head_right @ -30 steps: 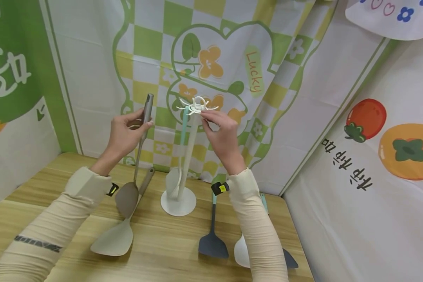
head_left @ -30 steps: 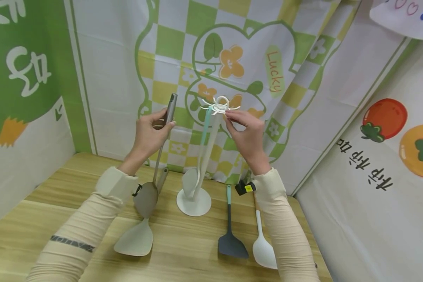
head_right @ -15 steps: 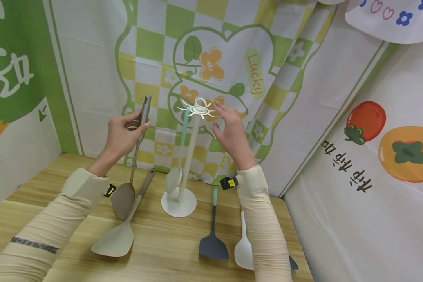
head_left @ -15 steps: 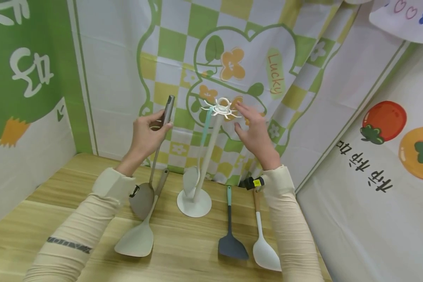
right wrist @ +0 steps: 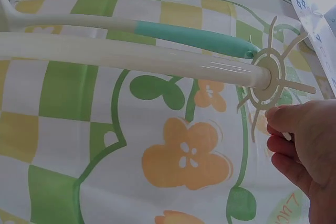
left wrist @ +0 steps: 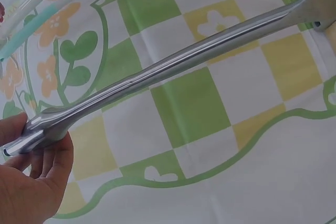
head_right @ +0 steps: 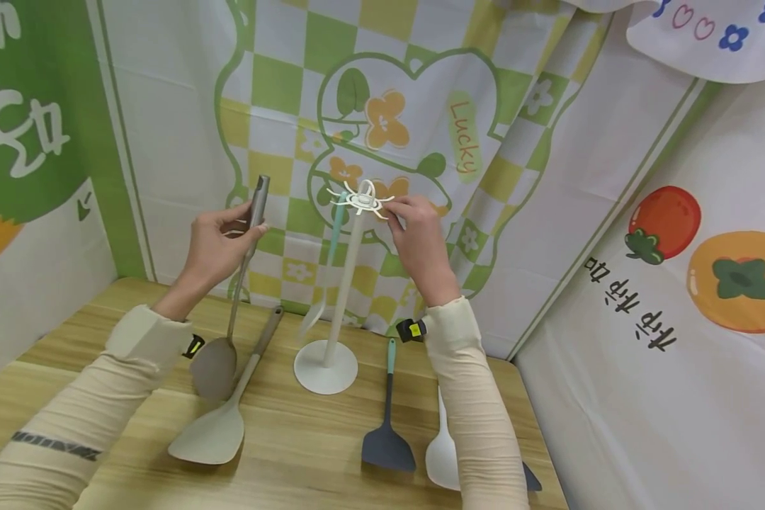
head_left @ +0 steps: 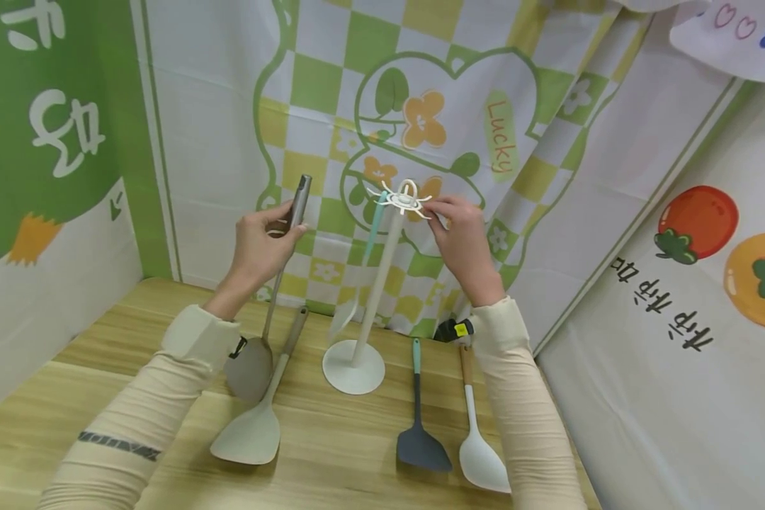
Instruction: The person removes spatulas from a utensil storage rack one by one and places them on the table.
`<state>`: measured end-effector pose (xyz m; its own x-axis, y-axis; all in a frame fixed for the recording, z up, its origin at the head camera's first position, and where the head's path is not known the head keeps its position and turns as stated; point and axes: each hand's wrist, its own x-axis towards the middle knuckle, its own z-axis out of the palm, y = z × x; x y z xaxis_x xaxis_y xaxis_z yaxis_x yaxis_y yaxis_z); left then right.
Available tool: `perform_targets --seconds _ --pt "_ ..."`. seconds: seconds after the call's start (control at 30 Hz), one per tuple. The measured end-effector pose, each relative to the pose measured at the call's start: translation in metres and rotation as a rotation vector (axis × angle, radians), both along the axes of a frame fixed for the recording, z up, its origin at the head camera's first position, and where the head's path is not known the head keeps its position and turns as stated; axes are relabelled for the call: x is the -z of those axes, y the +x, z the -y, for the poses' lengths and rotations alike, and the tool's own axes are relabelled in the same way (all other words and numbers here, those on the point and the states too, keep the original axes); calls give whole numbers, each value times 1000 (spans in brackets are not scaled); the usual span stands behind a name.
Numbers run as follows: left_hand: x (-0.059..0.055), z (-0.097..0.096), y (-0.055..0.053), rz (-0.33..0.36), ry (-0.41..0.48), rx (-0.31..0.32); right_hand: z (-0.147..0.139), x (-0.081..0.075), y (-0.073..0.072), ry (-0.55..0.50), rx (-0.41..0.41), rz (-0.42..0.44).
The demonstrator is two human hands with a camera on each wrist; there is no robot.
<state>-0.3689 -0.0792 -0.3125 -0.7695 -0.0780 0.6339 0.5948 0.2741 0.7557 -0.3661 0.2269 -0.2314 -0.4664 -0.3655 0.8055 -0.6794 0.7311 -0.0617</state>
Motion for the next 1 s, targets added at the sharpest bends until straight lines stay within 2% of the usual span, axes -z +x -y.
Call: perform_targets --seconds 0.13,0.53,0.8,1.0 --pt "2 5 1 10 -10 -13 2 -2 1 7 12 2" --pt "8 21 0 28 -49 -41 4 -2 -2 -7 -23 -41" --pt "11 28 2 43 -55 -45 5 -3 -1 7 -29 -6" --pt "14 29 5 69 -46 -39 4 -1 -3 -24 -26 3"
